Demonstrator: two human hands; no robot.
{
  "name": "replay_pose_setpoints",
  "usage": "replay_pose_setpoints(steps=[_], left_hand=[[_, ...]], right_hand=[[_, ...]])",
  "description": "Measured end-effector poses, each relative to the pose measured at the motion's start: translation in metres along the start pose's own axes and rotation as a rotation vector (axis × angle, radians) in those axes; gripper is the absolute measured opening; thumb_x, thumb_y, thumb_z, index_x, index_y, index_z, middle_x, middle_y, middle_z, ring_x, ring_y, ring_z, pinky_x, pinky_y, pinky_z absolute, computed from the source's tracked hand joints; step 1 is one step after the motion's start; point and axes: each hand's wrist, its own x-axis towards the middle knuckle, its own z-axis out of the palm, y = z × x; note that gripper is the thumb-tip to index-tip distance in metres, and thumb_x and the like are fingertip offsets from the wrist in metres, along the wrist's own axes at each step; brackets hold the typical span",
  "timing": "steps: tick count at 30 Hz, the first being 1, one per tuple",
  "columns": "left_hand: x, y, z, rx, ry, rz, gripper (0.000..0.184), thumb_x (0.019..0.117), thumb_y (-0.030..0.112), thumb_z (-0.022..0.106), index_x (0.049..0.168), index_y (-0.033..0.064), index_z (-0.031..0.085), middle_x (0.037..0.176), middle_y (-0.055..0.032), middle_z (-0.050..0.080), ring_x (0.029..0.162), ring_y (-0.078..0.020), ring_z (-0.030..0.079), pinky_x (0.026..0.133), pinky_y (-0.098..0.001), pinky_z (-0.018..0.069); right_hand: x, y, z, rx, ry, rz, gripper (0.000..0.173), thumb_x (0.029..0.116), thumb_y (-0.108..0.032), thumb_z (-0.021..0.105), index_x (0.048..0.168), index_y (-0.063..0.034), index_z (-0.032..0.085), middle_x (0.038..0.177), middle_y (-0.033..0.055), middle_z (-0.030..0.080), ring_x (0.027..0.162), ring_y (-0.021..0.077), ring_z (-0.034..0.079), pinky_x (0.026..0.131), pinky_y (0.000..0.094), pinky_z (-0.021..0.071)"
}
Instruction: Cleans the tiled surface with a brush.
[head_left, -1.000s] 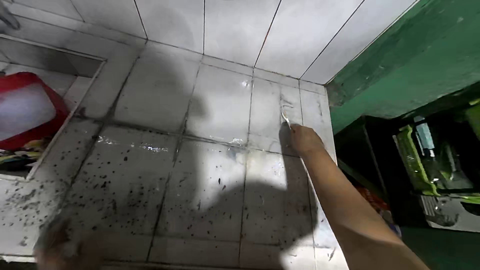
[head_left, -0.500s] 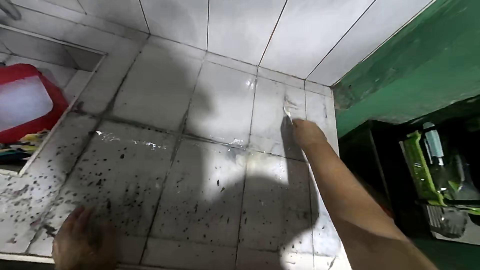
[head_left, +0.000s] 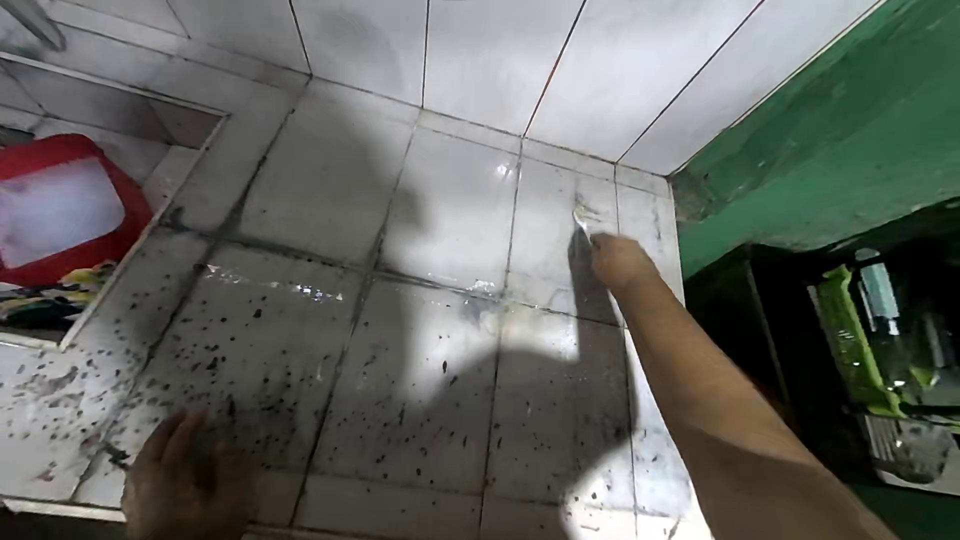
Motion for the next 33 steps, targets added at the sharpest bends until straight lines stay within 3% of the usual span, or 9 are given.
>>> replay_pose_setpoints(steps=[5,13,15,19,23,25,27,30,33], left_hand=[[-0.002,0.006,-0.001,-0.010,0.027,-0.045,0.046,0.1040,0.019,0.049,0.140,-0.0091,0.055,0.147,-0.0347,0.049,0.138,-0.0534,0.046,0.116,-0.0596,0.0364],[-0.001,0.009,-0.003,-0.003,-0.006,-0.026,0.047,0.1043,0.021,0.046,0.140,-0.0087,0.054,0.148,-0.0349,0.048,0.138,-0.0540,0.045,0.115,-0.0616,0.0354],[0.000,0.010,-0.003,-0.004,-0.007,-0.043,0.048,0.1038,0.022,0.045,0.140,-0.0090,0.054,0.149,-0.0350,0.047,0.140,-0.0542,0.043,0.116,-0.0623,0.0332],[-0.001,0.010,-0.001,0.000,0.002,-0.073,0.048,0.1052,0.024,0.044,0.141,-0.0072,0.055,0.150,-0.0324,0.047,0.141,-0.0525,0.043,0.117,-0.0602,0.0324],[-0.003,0.006,0.002,0.004,0.000,-0.070,0.049,0.1062,0.024,0.042,0.143,-0.0065,0.052,0.152,-0.0305,0.046,0.143,-0.0507,0.041,0.120,-0.0589,0.0305],[-0.003,0.002,0.003,0.017,0.007,-0.052,0.048,0.1067,0.024,0.042,0.143,-0.0061,0.052,0.151,-0.0315,0.047,0.142,-0.0511,0.042,0.118,-0.0598,0.0315],[-0.002,0.001,0.002,0.027,-0.008,-0.049,0.049,0.1057,0.023,0.043,0.143,-0.0068,0.052,0.150,-0.0329,0.047,0.141,-0.0519,0.043,0.117,-0.0617,0.0326],[0.001,0.010,-0.004,0.018,-0.074,-0.092,0.050,0.1038,0.020,0.044,0.145,-0.0077,0.049,0.152,-0.0335,0.044,0.141,-0.0535,0.041,0.117,-0.0646,0.0308],[0.004,0.011,-0.005,0.016,-0.080,-0.135,0.049,0.1040,0.020,0.045,0.145,-0.0055,0.049,0.153,-0.0318,0.043,0.143,-0.0513,0.039,0.118,-0.0636,0.0297]], right_hand=[[-0.077,0.038,0.030,0.042,0.032,0.057,0.039,0.1117,-0.025,0.042,0.147,-0.0164,0.058,0.121,0.0271,0.069,0.111,0.0502,0.066,0.091,0.0707,0.0498],[0.001,0.015,0.001,0.072,0.005,-0.005,0.037,0.1102,-0.019,0.042,0.137,-0.0018,0.061,0.129,0.0316,0.063,0.121,0.0521,0.061,0.096,0.0727,0.0465],[-0.021,0.025,0.007,0.069,0.013,-0.030,0.037,0.1116,-0.021,0.041,0.137,-0.0023,0.061,0.128,0.0309,0.065,0.119,0.0513,0.062,0.097,0.0710,0.0470],[-0.098,0.080,0.017,0.143,0.019,-0.019,0.036,0.1114,-0.025,0.046,0.141,-0.0121,0.063,0.122,0.0258,0.069,0.112,0.0471,0.067,0.095,0.0696,0.0485],[-0.149,0.123,0.043,0.251,0.072,0.125,0.036,0.1109,-0.024,0.048,0.142,-0.0162,0.063,0.121,0.0258,0.070,0.108,0.0466,0.067,0.092,0.0700,0.0480],[-0.155,0.109,0.054,0.278,0.074,0.162,0.037,0.1112,-0.025,0.047,0.143,-0.0151,0.062,0.126,0.0248,0.069,0.114,0.0472,0.066,0.095,0.0707,0.0469],[-0.153,0.071,0.061,0.296,0.043,0.108,0.037,0.1110,-0.028,0.047,0.143,-0.0170,0.062,0.122,0.0230,0.070,0.111,0.0449,0.067,0.095,0.0692,0.0488],[-0.149,0.027,0.061,0.230,-0.032,0.039,0.039,0.1115,-0.033,0.044,0.148,-0.0273,0.058,0.117,0.0201,0.072,0.106,0.0435,0.069,0.089,0.0669,0.0518],[-0.149,0.047,0.048,0.153,-0.064,0.038,0.038,0.1115,-0.032,0.044,0.147,-0.0296,0.058,0.117,0.0216,0.072,0.107,0.0464,0.068,0.088,0.0691,0.0507]])
